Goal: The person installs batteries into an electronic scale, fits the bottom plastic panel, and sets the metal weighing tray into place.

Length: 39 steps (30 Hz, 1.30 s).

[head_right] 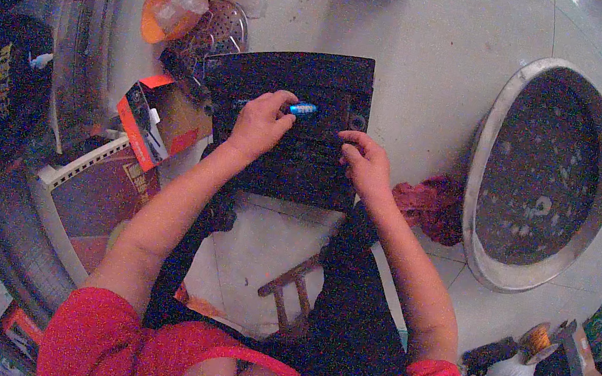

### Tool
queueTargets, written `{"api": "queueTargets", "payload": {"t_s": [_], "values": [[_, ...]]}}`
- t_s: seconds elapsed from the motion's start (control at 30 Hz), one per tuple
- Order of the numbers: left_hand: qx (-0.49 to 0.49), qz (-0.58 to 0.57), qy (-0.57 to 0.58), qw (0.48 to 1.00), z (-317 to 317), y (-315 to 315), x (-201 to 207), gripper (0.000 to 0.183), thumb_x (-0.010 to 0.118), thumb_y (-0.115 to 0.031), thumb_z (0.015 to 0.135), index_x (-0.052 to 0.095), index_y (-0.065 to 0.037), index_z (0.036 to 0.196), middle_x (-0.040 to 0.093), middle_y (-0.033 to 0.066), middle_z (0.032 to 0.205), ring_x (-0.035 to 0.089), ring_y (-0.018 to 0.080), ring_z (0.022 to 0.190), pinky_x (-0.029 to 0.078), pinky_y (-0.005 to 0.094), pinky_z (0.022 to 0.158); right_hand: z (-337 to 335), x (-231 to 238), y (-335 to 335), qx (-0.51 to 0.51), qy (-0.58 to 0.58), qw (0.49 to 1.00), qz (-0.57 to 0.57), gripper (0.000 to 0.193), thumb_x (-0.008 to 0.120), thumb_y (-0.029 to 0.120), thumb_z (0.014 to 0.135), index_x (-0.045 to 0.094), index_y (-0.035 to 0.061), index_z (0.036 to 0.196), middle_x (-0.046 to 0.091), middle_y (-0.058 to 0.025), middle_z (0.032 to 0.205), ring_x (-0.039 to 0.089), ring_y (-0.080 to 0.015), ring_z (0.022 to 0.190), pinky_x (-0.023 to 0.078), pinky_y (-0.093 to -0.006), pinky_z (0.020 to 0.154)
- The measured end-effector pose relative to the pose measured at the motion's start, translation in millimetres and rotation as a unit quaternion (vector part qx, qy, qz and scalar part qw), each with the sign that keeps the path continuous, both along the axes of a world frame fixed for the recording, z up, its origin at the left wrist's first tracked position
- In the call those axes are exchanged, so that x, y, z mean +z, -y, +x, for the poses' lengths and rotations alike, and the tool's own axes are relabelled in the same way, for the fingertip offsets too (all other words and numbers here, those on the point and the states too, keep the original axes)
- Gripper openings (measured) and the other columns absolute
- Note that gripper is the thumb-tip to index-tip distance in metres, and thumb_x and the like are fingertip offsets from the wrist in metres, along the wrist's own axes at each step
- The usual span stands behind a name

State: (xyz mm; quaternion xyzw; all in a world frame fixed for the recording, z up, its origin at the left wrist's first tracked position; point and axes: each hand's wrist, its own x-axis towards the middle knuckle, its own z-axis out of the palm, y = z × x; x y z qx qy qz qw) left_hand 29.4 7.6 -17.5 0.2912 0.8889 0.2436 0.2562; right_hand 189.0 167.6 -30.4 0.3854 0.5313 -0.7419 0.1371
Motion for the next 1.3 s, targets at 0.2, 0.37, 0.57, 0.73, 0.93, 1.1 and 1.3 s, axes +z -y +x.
{"api": "queueTargets", "payload": {"t_s": [0.2,0.37,0.57,0.73,0.93,1.1,1.3], "values": [[-0.025,-0.053,-0.072,0.996,3.9,-3.5,4.8,0.032,0.063,-0.017,0.076,0.051,-0.006,0.103,0.057,0.014,0.088,0.059,0.0335,0.082,0.05,0.0432,0.072,2.9,-4.1,-1.5,0.004,-0.003,1.0,0.015,0.023,0.053,0.011,0.086,0.062,0.0093,0.108,0.057,-0.0001,0.071,0.048,-0.0069,0.056,0.039,-0.0218,0.049],[-0.109,-0.095,-0.079,0.986,3.4,-5.4,9.1,0.039,0.065,-0.02,0.078,0.049,-0.003,0.11,0.056,0.0163,0.102,0.057,0.0347,0.092,0.049,0.0439,0.077,6.0,-12.9,0.2,-0.001,0.004,1.0,0.019,0.023,0.054,0.011,0.085,0.063,0.0108,0.107,0.058,-0.0006,0.071,0.05,-0.0075,0.057,0.041,-0.0232,0.049],[-0.078,-0.087,-0.013,0.993,-8.6,-3.3,4.5,0.031,0.066,-0.016,0.077,0.051,-0.002,0.101,0.056,0.0167,0.096,0.058,0.0347,0.091,0.049,0.0434,0.077,4.4,-9.4,-1.5,0.003,0.007,1.0,0.025,0.023,0.055,0.01,0.085,0.063,0.0114,0.107,0.058,-0.0002,0.072,0.05,-0.0078,0.057,0.042,-0.0234,0.05],[-0.02,-0.025,0.046,0.998,-13.2,10.3,-7.7,0.034,0.068,-0.015,0.077,0.054,-0.003,0.104,0.058,0.0159,0.093,0.059,0.0308,0.083,0.049,0.039,0.073,3.9,-6.0,-0.5,-0.005,-0.002,0.999,0.033,0.023,0.055,0.01,0.085,0.064,0.0115,0.106,0.059,-0.0007,0.073,0.052,-0.0079,0.062,0.044,-0.0237,0.052],[-0.007,-0.013,-0.022,1.0,2.8,2.6,-10.0,0.033,0.067,-0.012,0.077,0.054,-0.004,0.106,0.059,0.0153,0.093,0.06,0.0302,0.082,0.049,0.0389,0.074,6.1,-19.8,5.3,0.043,-0.007,0.995,0.093,0.025,0.055,0.011,0.084,0.062,0.0114,0.109,0.062,-0.0047,0.075,0.058,-0.0141,0.069,0.048,-0.0297,0.063],[0.107,0.023,0.122,0.986,4.2,7.7,1.4,0.03,0.066,-0.012,0.077,0.052,-0.008,0.103,0.059,0.0122,0.093,0.059,0.0321,0.088,0.048,0.0415,0.075,-19.1,1.7,16.3,0.12,-0.14,0.931,0.315,0.027,0.056,0.009,0.084,0.058,0.0086,0.111,0.057,-0.007,0.081,0.057,-0.0202,0.073,0.047,-0.0329,0.067],[0.03,0.006,-0.077,0.997,-14.7,38.0,1.0,0.019,0.065,-0.016,0.078,0.055,-0.008,0.092,0.059,0.0083,0.09,0.058,0.0286,0.087,0.047,0.0393,0.077,-56.1,13.1,21.5,0.242,-0.163,0.866,0.406,0.033,0.059,0.014,0.08,0.056,0.0126,0.113,0.055,-0.0121,0.105,0.059,-0.0325,0.089,0.05,-0.0419,0.074]]}}
